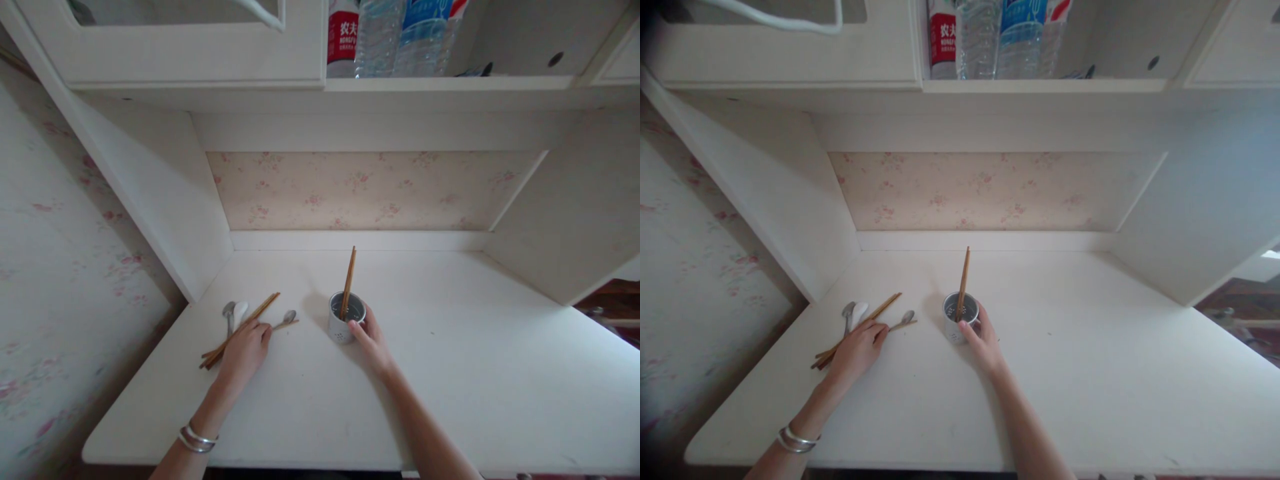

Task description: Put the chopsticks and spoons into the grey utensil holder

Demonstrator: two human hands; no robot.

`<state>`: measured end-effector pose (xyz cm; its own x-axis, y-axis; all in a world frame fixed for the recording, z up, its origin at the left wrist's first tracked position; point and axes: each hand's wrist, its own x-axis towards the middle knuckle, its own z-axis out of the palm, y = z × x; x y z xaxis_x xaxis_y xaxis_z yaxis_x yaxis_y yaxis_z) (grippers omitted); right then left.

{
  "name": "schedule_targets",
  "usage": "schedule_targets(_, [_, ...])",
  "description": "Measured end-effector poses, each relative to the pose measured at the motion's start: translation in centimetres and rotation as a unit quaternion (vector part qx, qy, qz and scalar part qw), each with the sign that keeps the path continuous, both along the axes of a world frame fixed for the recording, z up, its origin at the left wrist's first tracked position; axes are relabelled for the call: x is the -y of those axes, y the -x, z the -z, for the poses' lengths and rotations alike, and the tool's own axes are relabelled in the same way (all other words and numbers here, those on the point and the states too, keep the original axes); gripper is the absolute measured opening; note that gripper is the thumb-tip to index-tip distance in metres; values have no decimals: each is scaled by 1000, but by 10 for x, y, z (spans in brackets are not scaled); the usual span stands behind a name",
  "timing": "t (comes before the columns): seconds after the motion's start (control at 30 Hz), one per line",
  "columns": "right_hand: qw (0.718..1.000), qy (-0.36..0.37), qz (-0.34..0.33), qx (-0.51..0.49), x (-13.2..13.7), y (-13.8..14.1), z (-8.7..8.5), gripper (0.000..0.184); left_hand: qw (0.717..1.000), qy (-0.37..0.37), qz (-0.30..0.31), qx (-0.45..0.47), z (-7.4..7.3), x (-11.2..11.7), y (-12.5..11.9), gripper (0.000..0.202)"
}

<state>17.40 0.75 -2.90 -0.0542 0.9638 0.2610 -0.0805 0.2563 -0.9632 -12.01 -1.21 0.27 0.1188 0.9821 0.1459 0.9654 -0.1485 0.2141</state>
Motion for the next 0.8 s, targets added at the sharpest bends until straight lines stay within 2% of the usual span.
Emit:
schedule_targets(0.1, [1000, 6, 1, -4, 0, 1, -1, 54, 1000, -1, -14, -10, -2, -5, 8, 35])
schedule_targets(0.23, [1000, 11, 10, -6, 1, 1, 0, 55, 992, -45, -80, -84, -9, -12, 26, 37])
schedule_targets(0.37, [1000, 12, 6, -6, 0, 1, -1, 56, 988, 8, -101, -117, -14, -23, 40, 38])
schedule_targets(0.63, [1000, 6, 4, 0, 1, 0, -3, 56, 988, 120, -90, -32, -7, -52, 52, 33])
schedule_targets(0.8, [1000, 8, -2, -10, 1, 0, -2, 54, 990, 114, -80, -14, -13, -65, 55, 30])
